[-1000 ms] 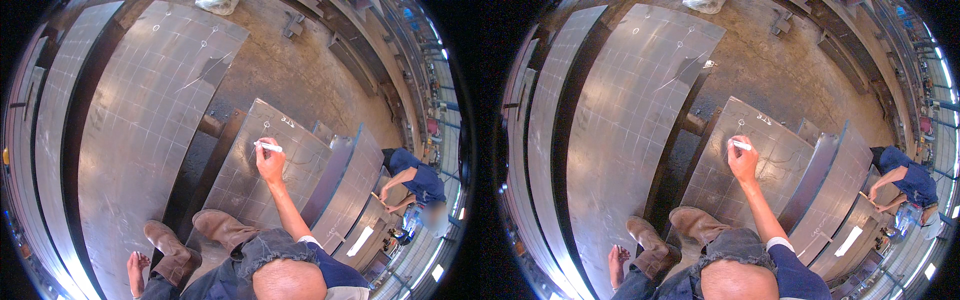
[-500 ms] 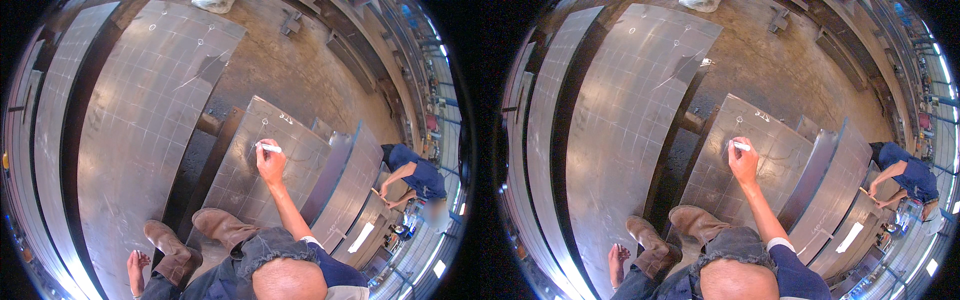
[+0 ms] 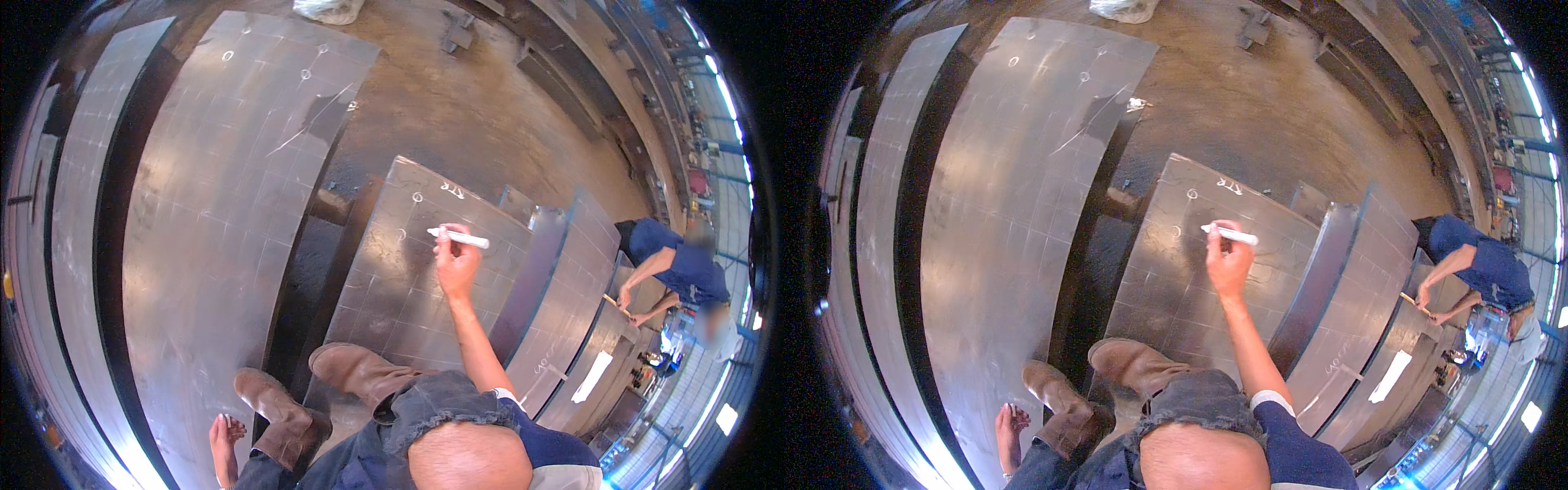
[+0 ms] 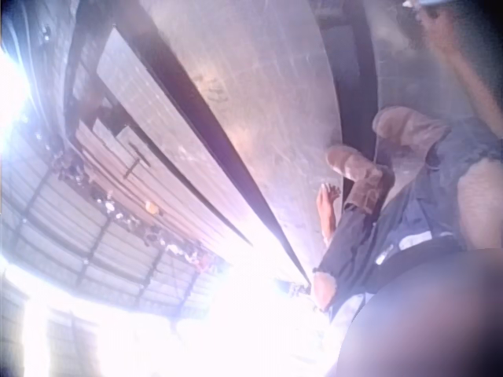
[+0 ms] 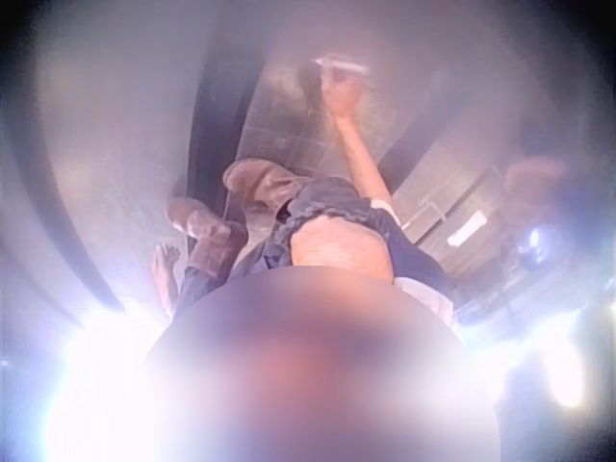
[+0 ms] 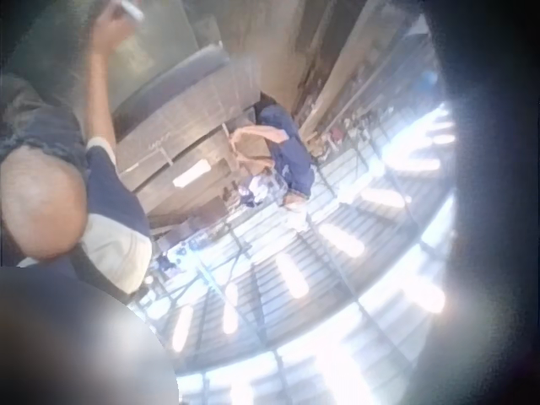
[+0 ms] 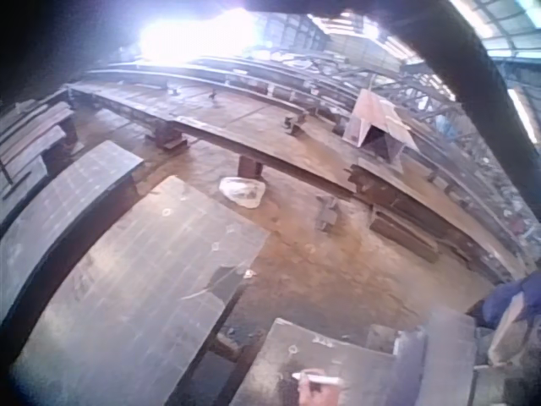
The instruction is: The person uses a try square and a white marker to draw lines and circles on large flat metal sheets. Another worker measures and marks a separate sheet nearby. The camera wearer moves between sheets, marking multiple locations.
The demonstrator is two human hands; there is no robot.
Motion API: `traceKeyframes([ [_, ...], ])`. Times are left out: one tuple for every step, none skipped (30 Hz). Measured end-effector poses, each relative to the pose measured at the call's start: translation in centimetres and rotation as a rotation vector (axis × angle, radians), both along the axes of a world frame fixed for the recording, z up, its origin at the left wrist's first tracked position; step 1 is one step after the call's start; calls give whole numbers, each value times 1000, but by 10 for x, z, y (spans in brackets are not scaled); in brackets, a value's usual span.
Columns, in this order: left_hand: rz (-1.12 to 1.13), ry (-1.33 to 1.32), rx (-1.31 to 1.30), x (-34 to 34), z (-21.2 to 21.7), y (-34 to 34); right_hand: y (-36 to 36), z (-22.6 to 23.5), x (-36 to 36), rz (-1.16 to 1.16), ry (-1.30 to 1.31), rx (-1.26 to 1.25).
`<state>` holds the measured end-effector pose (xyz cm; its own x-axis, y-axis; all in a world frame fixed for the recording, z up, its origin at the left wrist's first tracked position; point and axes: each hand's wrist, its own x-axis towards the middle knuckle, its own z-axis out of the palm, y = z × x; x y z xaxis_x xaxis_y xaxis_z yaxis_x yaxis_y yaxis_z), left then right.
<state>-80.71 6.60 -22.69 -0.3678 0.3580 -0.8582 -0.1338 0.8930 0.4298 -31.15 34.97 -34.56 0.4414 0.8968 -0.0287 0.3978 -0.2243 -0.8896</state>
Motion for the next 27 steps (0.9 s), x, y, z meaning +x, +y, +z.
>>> traceKeyframes([
  [-11, -2, 4, 0, 1, 1, -3, 0, 12, -54, 12, -19],
  [-5, 5, -3, 0, 1, 1, -6, 2, 25, -109, 21, -36],
  [-9, 4, -10, -1, -1, 3, -10, 4, 39, -174, 24, -50],
  [-12, 4, -17, -3, -5, 2, -16, 6, 52, -203, 41, -40],
  [-1, -1, -19, -6, -11, 0, -21, 6, 62, -226, 32, -49],
  [6, -5, -24, -12, -17, -3, -27, 5, 72, -252, 24, -59],
  [15, -8, -29, -17, -23, -6, -33, 3, 80, -276, 16, -69],
  [6, -20, -6, -22, -29, -7, -39, -2, 85, -270, -24, -80],
  [-8, -32, -9, -26, -33, -7, -42, -6, 87, -233, -111, -136],
  [-20, -44, -13, -31, -37, -7, -44, -10, 85, -223, -137, -109],
  [-28, -42, -18, -33, -35, -3, -45, -15, 79, -208, -150, -85],
  [-22, -34, -3, -31, -36, 0, -45, -17, 78, -223, -131, -71],
  [-15, -26, 11, -28, -37, 2, -44, -18, 78, -237, -112, -58],
  [-4, -10, 24, -26, -36, 4, -43, -19, 75, -246, -85, -45],
  [-27, -10, 26, -28, -36, 3, -42, -18, 76, -227, -111, -58],
  [-49, -11, 27, -30, -38, 2, -42, -15, 78, -208, -137, -71],
  [-69, -14, 31, -30, -39, 3, -41, -13, 81, -185, -166, -82],
  [-58, -10, 25, -30, -38, 2, -39, -12, 84, -209, -184, -112],
  [-48, -5, 18, -30, -38, 2, -39, -13, 81, -210, -181, -101],
  [-37, -3, 12, -28, -36, 4, -41, -15, 79, -211, -180, -91],
  [-40, 5, 4, -25, -34, 6, -42, -17, 78, -212, -179, -80],
  [-43, 12, -5, -22, -31, 7, -41, -18, 82, -185, -227, -78],
  [-45, 21, -14, -18, -26, 10, -40, -17, 80, -195, -220, -74],
  [-38, 30, -17, -15, -23, 13, -39, -17, 77, -205, -214, -69],
  [-32, 39, -19, -11, -19, 15, -39, -16, 75, -215, -208, -65],
  [-24, 47, -21, -9, -18, 16, -38, -17, 76, -197, -199, -64],
  [-28, 30, -15, -11, -19, 13, -38, -16, 77, -199, -209, -68],
])
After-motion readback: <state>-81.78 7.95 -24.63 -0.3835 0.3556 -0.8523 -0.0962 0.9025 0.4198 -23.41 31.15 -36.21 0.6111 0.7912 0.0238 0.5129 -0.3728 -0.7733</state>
